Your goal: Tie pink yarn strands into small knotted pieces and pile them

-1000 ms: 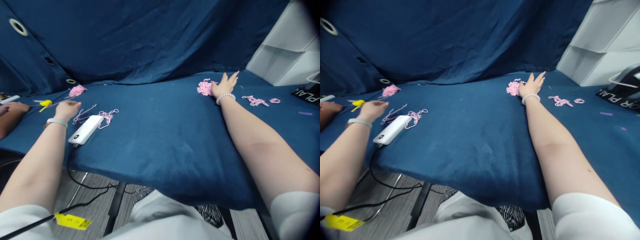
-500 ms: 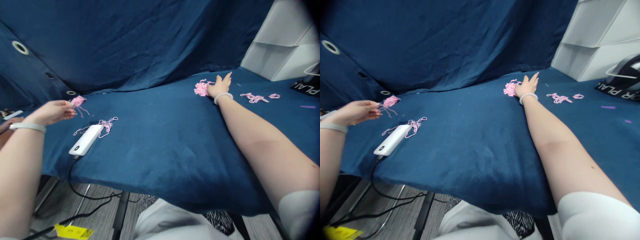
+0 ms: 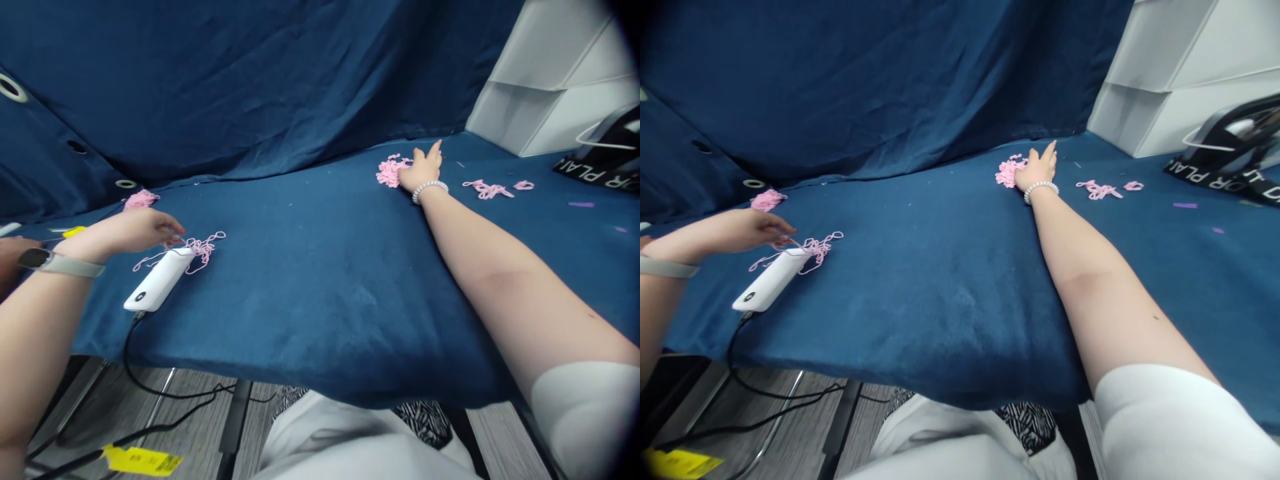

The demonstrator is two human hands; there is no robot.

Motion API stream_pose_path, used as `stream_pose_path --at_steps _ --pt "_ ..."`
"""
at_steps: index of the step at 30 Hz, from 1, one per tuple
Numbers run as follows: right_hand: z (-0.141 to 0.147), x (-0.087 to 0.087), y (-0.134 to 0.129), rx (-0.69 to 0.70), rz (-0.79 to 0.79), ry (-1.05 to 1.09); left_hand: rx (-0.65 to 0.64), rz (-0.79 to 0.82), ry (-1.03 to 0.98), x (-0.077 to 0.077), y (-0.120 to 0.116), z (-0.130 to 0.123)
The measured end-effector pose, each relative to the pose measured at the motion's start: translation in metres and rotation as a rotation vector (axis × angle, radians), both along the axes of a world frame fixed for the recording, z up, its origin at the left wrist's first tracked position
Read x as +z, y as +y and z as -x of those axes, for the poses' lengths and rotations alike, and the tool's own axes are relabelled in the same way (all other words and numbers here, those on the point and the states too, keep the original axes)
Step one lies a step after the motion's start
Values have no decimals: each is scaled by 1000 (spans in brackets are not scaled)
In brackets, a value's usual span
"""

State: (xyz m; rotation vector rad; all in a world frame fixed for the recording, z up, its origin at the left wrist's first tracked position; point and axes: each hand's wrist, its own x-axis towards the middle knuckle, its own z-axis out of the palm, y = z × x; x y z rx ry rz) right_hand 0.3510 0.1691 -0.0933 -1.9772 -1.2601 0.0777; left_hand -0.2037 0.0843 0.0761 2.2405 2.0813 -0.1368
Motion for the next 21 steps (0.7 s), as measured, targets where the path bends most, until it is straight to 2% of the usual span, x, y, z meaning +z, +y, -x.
stream_pose_path --at_steps 1,3,6,9,12,13,15,17,18,19,21 --pt "1 1 -1 9 -2 0 -6 73 -1 0 2 -1" --pt "2 3 -3 21 -10 10 -29 107 22 3 2 -4" --pt "4 5 -7 25 -23 29 -56 -50 94 12 -6 -9" --pt "5 3 -10 29 -35 32 -23 -186 89 22 -20 -19" --pt "7 7 -12 47 -89 16 34 -354 -85 33 -38 -33" --pt "10 12 -12 58 -127 18 45 -381 -213 35 -43 -39" --pt "23 32 -11 94 -240 74 11 -357 -526 39 -50 -55" --pt "49 63 -12 167 -379 280 -36 -269 -781 38 -54 -75" --pt "67 79 -14 294 -448 414 -87 -216 -893 37 -55 -88" --pt "88 96 -19 512 -493 534 -141 -169 -976 34 -55 -103" --pt "135 121 -34 784 -432 547 -238 -118 -1108 28 -57 -134"
